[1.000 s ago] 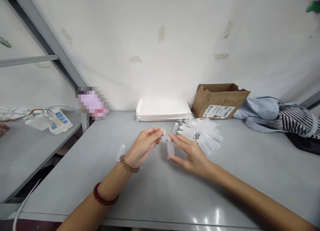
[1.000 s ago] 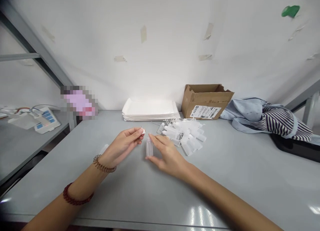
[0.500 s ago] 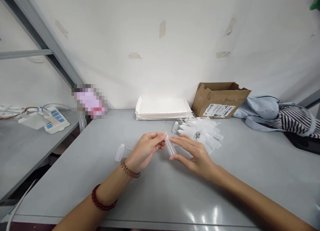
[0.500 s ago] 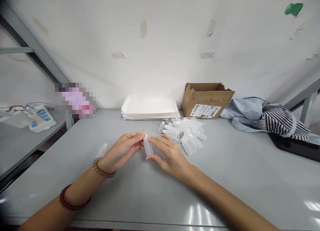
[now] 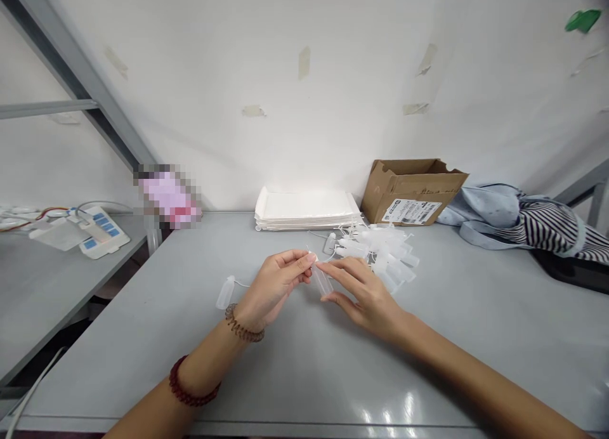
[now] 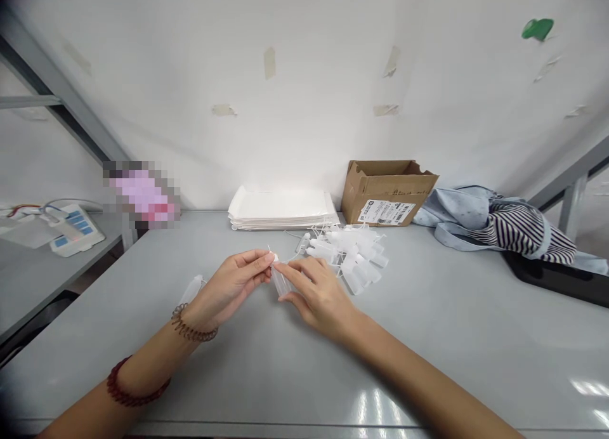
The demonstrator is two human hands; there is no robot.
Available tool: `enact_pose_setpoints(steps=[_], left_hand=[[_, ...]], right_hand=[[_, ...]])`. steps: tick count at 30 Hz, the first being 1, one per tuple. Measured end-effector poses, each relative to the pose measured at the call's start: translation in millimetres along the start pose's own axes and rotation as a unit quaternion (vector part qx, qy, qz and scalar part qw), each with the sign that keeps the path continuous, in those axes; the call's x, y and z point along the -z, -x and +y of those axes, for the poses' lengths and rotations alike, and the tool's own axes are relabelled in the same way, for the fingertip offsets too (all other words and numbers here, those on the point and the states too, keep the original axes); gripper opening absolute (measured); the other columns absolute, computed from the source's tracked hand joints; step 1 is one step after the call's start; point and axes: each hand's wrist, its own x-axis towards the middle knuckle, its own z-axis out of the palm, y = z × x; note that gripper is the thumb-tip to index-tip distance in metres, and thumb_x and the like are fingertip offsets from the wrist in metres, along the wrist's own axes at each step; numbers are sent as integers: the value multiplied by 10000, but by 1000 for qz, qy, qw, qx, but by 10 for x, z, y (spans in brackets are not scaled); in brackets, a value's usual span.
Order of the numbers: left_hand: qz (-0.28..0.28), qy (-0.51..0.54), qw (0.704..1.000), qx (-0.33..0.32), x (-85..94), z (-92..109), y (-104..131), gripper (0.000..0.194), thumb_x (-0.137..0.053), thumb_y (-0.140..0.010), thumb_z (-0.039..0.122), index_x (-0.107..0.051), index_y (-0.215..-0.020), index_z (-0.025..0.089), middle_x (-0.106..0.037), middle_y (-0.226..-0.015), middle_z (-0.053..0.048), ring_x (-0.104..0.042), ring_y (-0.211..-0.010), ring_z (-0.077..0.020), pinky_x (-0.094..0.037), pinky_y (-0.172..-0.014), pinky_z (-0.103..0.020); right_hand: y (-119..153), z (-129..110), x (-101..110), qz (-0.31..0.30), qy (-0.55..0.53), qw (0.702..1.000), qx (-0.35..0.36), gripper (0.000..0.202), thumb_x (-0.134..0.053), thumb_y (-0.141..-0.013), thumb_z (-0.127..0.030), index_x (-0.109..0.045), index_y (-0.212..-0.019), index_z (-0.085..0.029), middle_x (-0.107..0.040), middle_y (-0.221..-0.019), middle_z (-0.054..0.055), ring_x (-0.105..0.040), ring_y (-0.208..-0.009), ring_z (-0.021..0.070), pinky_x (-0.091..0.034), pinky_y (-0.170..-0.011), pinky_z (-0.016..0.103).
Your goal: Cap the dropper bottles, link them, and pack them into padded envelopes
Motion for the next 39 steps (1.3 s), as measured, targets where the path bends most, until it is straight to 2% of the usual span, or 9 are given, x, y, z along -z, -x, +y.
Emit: enact_pose_setpoints(steps=[3,8,15,24,32,39], left_hand=[[-2,-5,1000,3,5,-1,8,193,-690,-768,326,-673,-770,133,-548,-734,-3,-482,-708,-103,-411,-737,-265],[-9,-4,1000,16,27,8,-11,183,-695,-763,313,-677,-753,131,-552,-734,-6,-494,-710,-107,-419,-729,-271],[-4,-29,999,18,34,40,-7,172,-702,-754,304,-668,-724,138,-544,-733,-1,-476,-722,-109,-403,-720,-264],[0,-57,998,16,35,69,8,181,-709,-744,309,-655,-687,146,-512,-678,19,-437,-673,-99,-363,-691,-257],[12,-100,995,5,19,97,28,181,-707,-731,333,-661,-713,158,-522,-681,18,-449,-644,-108,-382,-654,-264],[-17,-81,997,5,36,101,5,190,-691,-750,309,-644,-649,155,-488,-666,24,-424,-688,-111,-358,-693,-261]], right_hand=[[-1,-7,10,-29,-11,999,-7,439,-539,-887,-199,-402,-1304,-175,-615,-1009,106,-555,-871,211,-474,-732,375],[0,-8,35,-55,-31,998,-19,408,-551,-874,-187,-427,-1262,-178,-607,-1039,111,-559,-898,219,-476,-746,374],[-4,18,52,-65,-96,992,-44,335,-554,-874,-192,-450,-1191,-220,-619,-1032,84,-582,-931,210,-499,-773,366],[24,16,44,-90,-109,987,-71,410,-554,-867,-173,-402,-1244,-231,-618,-1102,81,-583,-951,212,-501,-797,377],[56,33,28,-101,-118,983,-96,442,-573,-860,-217,-384,-1259,-236,-611,-1102,89,-584,-1002,229,-498,-834,407],[59,38,31,-107,-121,981,-106,407,-581,-856,-223,-418,-1228,-229,-608,-1119,95,-583,-999,231,-501,-830,412]])
